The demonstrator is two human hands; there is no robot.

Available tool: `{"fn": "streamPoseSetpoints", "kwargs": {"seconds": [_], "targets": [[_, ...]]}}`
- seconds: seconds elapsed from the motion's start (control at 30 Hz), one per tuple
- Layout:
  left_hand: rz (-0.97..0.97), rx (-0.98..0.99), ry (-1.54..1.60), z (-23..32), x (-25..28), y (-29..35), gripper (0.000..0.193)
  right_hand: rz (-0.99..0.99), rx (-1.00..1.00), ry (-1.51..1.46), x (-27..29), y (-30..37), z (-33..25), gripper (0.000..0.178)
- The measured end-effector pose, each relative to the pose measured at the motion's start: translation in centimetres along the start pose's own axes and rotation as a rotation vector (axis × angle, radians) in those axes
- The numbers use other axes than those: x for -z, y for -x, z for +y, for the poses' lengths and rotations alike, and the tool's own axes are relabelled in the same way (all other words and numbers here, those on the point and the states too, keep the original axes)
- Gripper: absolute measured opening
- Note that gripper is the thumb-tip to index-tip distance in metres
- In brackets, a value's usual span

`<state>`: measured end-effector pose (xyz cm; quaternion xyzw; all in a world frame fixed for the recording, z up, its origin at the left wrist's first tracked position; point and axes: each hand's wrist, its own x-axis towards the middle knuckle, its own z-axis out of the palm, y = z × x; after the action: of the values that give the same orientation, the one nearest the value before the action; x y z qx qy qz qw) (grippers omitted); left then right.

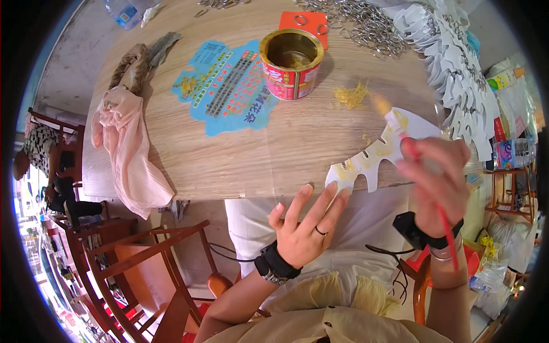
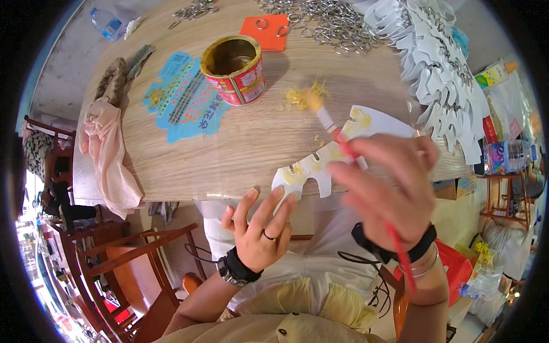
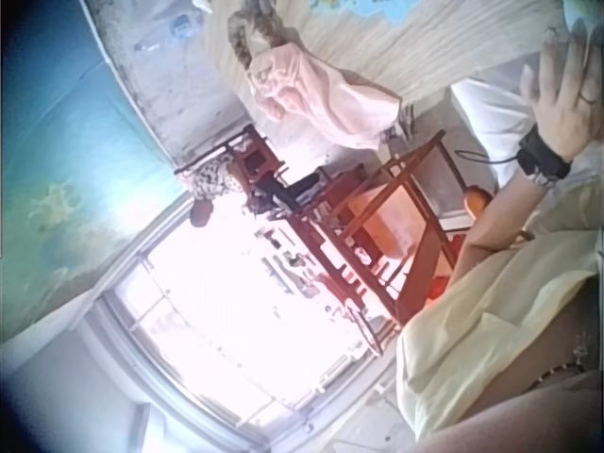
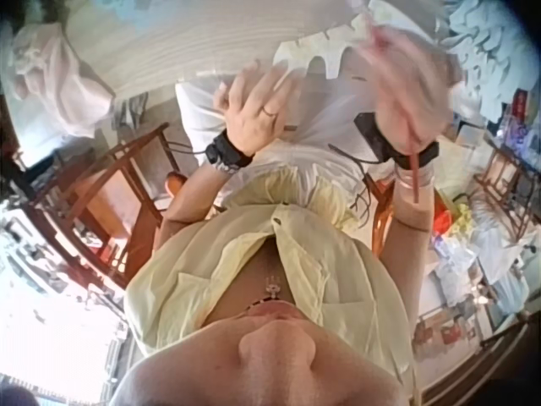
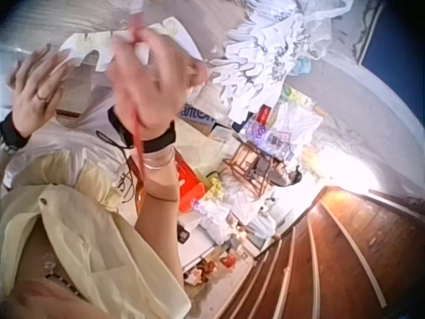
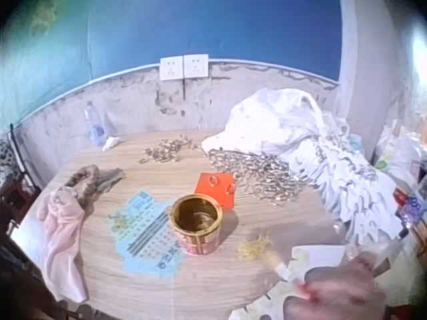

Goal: Applying adhesive to a shoe component with a brush.

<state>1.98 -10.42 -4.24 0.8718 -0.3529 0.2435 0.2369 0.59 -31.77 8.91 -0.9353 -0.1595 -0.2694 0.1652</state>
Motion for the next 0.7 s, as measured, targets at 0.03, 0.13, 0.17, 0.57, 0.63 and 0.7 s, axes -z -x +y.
{"fn": "streamPoseSetpoints", "kwargs": {"seconds": [0.03,0.13,0.17,0.57,0.63,0.7], "targets": [[0.001,0.006,0.011,0.1,0.0,0.0,0.049,0.081,-0.024,0.019,0.5,0.3,0.5,0.024],[0.007,0.021,0.030,0.3,-0.1,-0.1,0.051,0.266,-0.119,0.093,1.6,0.1,0.9,0.036],[0.008,0.025,0.033,0.3,-0.2,0.1,0.051,0.319,-0.155,0.120,2.1,-0.1,1.0,0.041],[0.000,0.089,0.087,1.0,0.6,-0.7,0.057,0.129,-0.784,-1.048,1.2,-4.3,7.4,0.018],[-0.017,0.089,0.102,1.2,0.9,-1.0,0.057,0.030,-0.911,-1.152,0.3,-4.7,8.5,0.019],[-0.041,0.082,0.106,1.4,1.2,-1.2,0.058,-0.093,-1.003,-1.124,-0.1,-5.1,9.7,0.022]]}}
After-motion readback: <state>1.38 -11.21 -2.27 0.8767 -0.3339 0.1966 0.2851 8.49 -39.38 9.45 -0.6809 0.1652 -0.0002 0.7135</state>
